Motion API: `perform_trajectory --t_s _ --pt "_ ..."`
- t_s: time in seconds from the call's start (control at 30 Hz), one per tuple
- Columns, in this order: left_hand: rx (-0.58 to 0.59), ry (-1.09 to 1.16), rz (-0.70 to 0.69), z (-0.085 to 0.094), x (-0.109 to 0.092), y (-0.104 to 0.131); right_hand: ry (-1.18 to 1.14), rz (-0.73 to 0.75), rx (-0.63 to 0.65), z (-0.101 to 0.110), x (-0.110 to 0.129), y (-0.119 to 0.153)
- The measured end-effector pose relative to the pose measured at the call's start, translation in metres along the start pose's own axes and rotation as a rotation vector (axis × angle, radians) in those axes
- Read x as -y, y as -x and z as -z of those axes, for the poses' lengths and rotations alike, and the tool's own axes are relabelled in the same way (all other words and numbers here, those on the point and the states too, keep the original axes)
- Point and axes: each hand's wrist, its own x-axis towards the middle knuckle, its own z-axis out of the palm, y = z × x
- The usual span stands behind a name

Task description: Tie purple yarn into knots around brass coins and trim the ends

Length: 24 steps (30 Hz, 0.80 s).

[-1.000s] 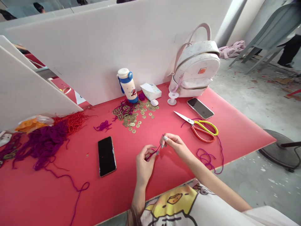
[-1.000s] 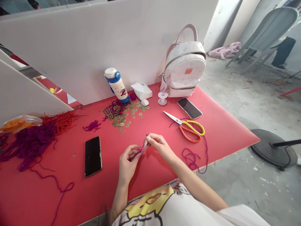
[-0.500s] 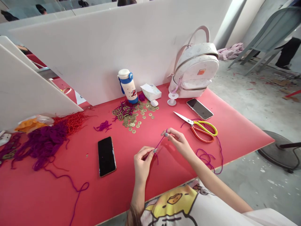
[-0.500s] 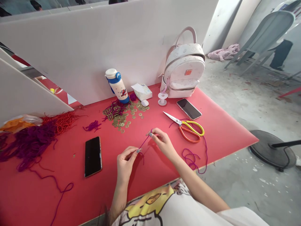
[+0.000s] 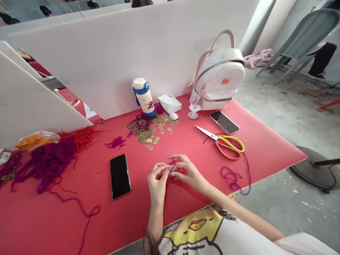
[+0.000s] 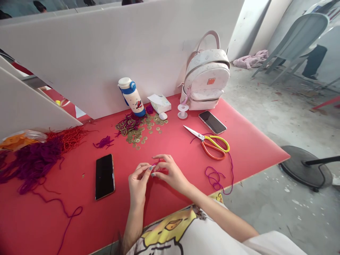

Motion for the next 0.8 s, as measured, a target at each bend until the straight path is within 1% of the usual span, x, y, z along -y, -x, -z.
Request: perform_trajectory --t_s 0.07,0.13,0.2,0.23,0.3,0.37,0.4,0.43,0.5,0.6,0.7,0.73,0.8 --pt "-0.034 -0.12 -0.086 0.001 -0.002 0.001 -0.004 0.001 0.014 0.002 0.003 0.0" --pt "-0.082 -0.284 -0.185 0.001 -0.003 0.002 0.025 0.011 0.022 0.008 0.007 0.001" --pt "-0.097 -0.442 -0.258 0.001 -0.005 0.004 0.051 0.019 0.032 0.015 0.01 0.0" --pt "-0.077 -0.5 -0.285 0.001 -0.005 0.004 0.057 0.027 0.038 0.018 0.01 -0.001" --pt "0.026 -0.552 -0.344 0.001 -0.006 0.005 0.061 0.05 0.052 0.023 0.01 -0.004" --pt "0.146 -0.519 -0.41 0.001 -0.006 0.005 0.056 0.075 0.06 0.024 0.007 -0.008" --pt "0.186 -0.485 -0.439 0.001 -0.006 0.005 0.045 0.086 0.065 0.024 0.005 -0.01" --pt "0.201 -0.456 -0.463 0.001 -0.006 0.006 0.025 0.095 0.069 0.023 0.003 -0.012" --pt "0.161 -0.423 -0.488 0.002 -0.007 0.007 -0.041 0.107 0.067 0.019 -0.001 -0.015" --pt "0.004 -0.389 -0.483 0.002 -0.008 0.009 -0.111 0.097 0.04 0.013 -0.006 -0.015" --pt "-0.145 -0.361 -0.448 0.002 -0.01 0.009 -0.071 0.094 0.068 0.009 -0.007 -0.012" --pt "-0.165 -0.356 -0.436 0.002 -0.011 0.009 -0.044 0.106 0.089 0.008 -0.006 -0.012" --pt "-0.159 -0.339 -0.424 0.002 -0.011 0.008 0.02 0.137 0.132 0.009 -0.004 -0.011"
